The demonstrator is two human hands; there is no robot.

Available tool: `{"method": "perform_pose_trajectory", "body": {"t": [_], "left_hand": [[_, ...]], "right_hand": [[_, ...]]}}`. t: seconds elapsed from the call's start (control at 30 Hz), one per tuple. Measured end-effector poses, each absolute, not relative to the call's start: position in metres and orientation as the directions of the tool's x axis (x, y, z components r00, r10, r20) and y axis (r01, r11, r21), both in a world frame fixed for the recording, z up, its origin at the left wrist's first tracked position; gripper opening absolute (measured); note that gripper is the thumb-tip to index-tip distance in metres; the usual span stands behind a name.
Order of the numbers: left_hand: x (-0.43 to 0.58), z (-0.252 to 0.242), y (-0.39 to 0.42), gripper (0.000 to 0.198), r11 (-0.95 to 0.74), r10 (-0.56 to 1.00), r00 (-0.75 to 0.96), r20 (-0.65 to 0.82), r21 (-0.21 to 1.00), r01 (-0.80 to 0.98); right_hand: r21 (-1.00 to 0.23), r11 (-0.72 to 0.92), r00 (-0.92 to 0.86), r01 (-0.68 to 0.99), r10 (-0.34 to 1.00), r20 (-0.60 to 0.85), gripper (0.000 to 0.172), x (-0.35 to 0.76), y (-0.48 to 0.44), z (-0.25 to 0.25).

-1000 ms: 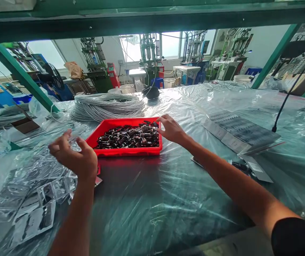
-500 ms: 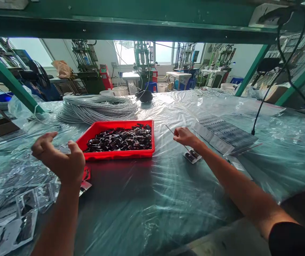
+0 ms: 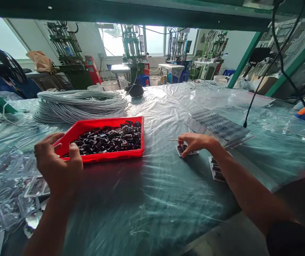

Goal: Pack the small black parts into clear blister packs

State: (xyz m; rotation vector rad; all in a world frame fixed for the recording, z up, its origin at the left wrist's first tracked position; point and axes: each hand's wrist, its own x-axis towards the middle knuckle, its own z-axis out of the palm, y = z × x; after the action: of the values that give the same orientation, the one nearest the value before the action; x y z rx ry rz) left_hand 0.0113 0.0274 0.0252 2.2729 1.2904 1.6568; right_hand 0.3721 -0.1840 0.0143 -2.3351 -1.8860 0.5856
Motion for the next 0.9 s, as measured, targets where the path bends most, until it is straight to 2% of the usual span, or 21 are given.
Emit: {"method": "perform_pose_trajectory", "body": {"t": [0.1, 0.27, 0.33, 0.4, 0.47, 0.5, 0.6, 0.67, 0.73, 0.83, 0.9], "left_hand": [[0.019, 0.025, 0.018, 0.047, -0.695, 0.605, 0.109, 0.789, 0.455, 0.558], [0.035, 0.020, -0.001, 0.029, -0.765, 0.578, 0.229, 0.783, 0.423, 0.485], [0.042, 0.017, -0.015, 0.019, -0.818, 0.544, 0.345, 0.765, 0.393, 0.419], [0.050, 0.013, -0.032, 0.015, -0.874, 0.487, 0.520, 0.702, 0.387, 0.296], [0.057, 0.006, -0.050, 0.017, -0.895, 0.389, 0.725, 0.569, 0.420, 0.150], [0.060, 0.001, -0.059, 0.021, -0.894, 0.327, 0.814, 0.479, 0.435, 0.104], [0.069, -0.013, -0.080, 0.054, -0.909, 0.126, 0.957, 0.259, 0.416, 0.007], [0.073, -0.017, -0.091, 0.060, -0.927, 0.038, 0.980, 0.194, 0.374, -0.038], [0.075, -0.015, -0.100, 0.052, -0.955, 0.062, 0.984, 0.164, 0.297, 0.010], [0.074, -0.004, -0.110, 0.049, -0.956, 0.273, 0.956, 0.103, 0.139, 0.258], [0.072, 0.001, -0.113, 0.053, -0.927, 0.372, 0.925, 0.078, 0.086, 0.366]], "right_hand": [[-0.357, -0.195, 0.124, 0.913, 0.969, -0.212, 0.039, 0.370, -0.180, 0.021], [-0.676, 0.043, -0.175, 0.736, 0.976, -0.129, 0.038, 0.342, -0.182, 0.034], [-0.682, 0.120, -0.236, 0.722, 0.968, -0.080, 0.035, 0.326, -0.178, 0.030], [-0.579, 0.157, -0.175, 0.800, 0.984, 0.025, 0.027, 0.312, -0.173, 0.024], [-0.481, 0.151, -0.060, 0.864, 0.978, 0.198, 0.021, 0.303, -0.169, 0.020], [-0.474, 0.141, -0.004, 0.869, 0.961, 0.278, 0.018, 0.300, -0.169, 0.021], [-0.594, 0.122, 0.150, 0.795, 0.909, 0.388, 0.020, 0.294, -0.171, 0.028], [-0.699, 0.116, 0.236, 0.706, 0.892, 0.386, 0.027, 0.289, -0.173, 0.034], [-0.789, 0.129, 0.289, 0.601, 0.885, 0.365, 0.033, 0.284, -0.174, 0.037], [-0.890, 0.178, 0.313, 0.420, 0.892, 0.326, 0.037, 0.279, -0.173, 0.035], [-0.937, 0.196, 0.290, 0.290, 0.915, 0.281, 0.040, 0.277, -0.171, 0.033]]}}
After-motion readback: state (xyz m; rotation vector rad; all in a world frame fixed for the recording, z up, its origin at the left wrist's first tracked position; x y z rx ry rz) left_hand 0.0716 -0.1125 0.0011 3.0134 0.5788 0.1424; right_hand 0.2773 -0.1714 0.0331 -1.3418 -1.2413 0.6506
